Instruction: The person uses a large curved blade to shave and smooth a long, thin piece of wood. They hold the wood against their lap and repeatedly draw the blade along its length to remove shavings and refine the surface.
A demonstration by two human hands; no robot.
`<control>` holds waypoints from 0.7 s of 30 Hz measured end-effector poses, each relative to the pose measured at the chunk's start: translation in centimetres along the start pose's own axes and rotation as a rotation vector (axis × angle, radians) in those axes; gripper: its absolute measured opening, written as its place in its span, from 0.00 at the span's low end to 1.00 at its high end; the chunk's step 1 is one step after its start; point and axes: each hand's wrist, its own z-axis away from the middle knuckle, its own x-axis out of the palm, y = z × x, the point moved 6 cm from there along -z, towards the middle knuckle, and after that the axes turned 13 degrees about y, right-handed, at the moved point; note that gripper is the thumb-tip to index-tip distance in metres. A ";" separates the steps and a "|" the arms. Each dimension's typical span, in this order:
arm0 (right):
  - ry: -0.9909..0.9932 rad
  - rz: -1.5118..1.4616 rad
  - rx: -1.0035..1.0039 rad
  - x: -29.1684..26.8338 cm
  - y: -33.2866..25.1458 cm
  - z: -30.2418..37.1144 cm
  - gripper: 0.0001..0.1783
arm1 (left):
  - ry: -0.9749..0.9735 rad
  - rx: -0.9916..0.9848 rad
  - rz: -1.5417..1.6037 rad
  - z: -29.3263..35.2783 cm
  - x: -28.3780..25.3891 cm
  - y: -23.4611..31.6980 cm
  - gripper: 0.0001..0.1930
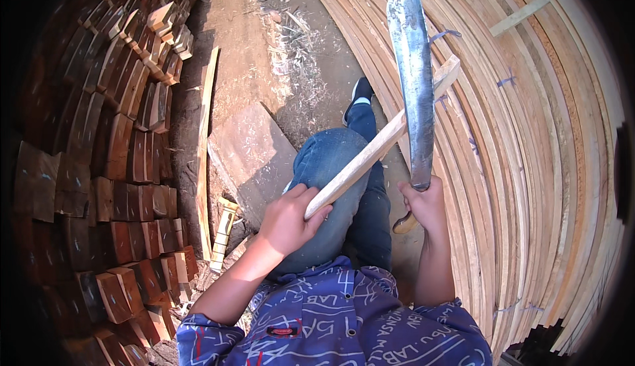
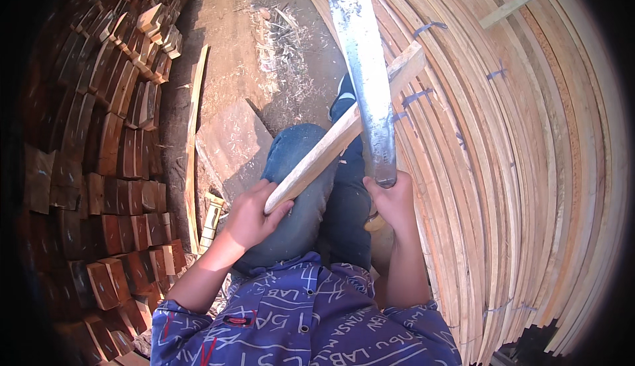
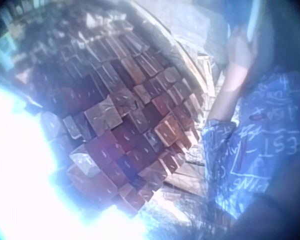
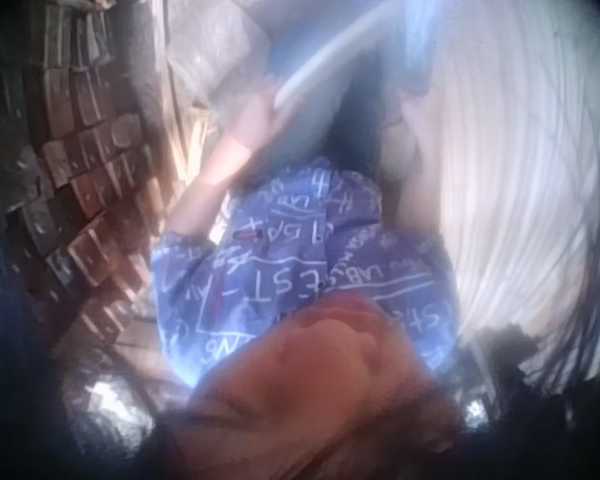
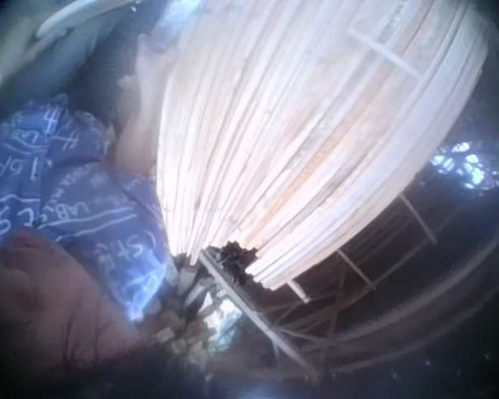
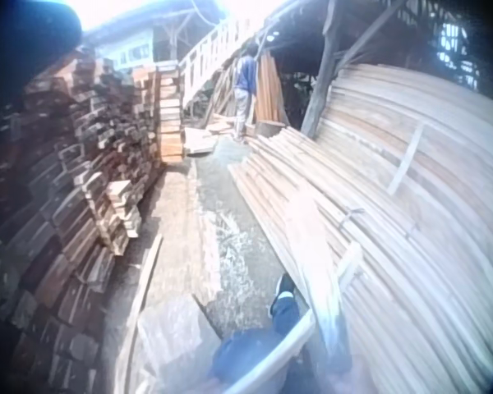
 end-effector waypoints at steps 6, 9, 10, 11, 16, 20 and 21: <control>0.015 0.243 -0.195 -0.3 -2.0 0.8 0.06 | 0.038 -0.033 0.033 0.0 -0.3 0.0 0.15; 0.007 0.085 -0.076 -0.6 -1.1 -0.5 0.08 | 0.040 -0.008 0.002 0.1 -0.2 0.1 0.15; 0.007 0.026 0.020 -0.5 -1.0 -0.7 0.09 | 0.037 -0.004 -0.014 0.0 -0.2 0.2 0.14; 0.006 0.042 0.010 -0.3 -0.8 -0.5 0.10 | 0.035 0.000 -0.031 -0.1 -0.2 0.4 0.13; -0.037 0.169 -0.087 0.5 -1.4 0.6 0.11 | 0.051 -0.028 0.053 0.0 -0.1 -0.3 0.14; -0.038 0.027 0.025 -0.1 -1.1 -0.6 0.10 | 0.003 -0.022 0.018 -0.3 -0.3 0.1 0.15; -0.038 0.059 0.037 0.0 -0.9 -0.4 0.10 | -0.012 -0.026 0.012 -0.3 -0.3 0.2 0.15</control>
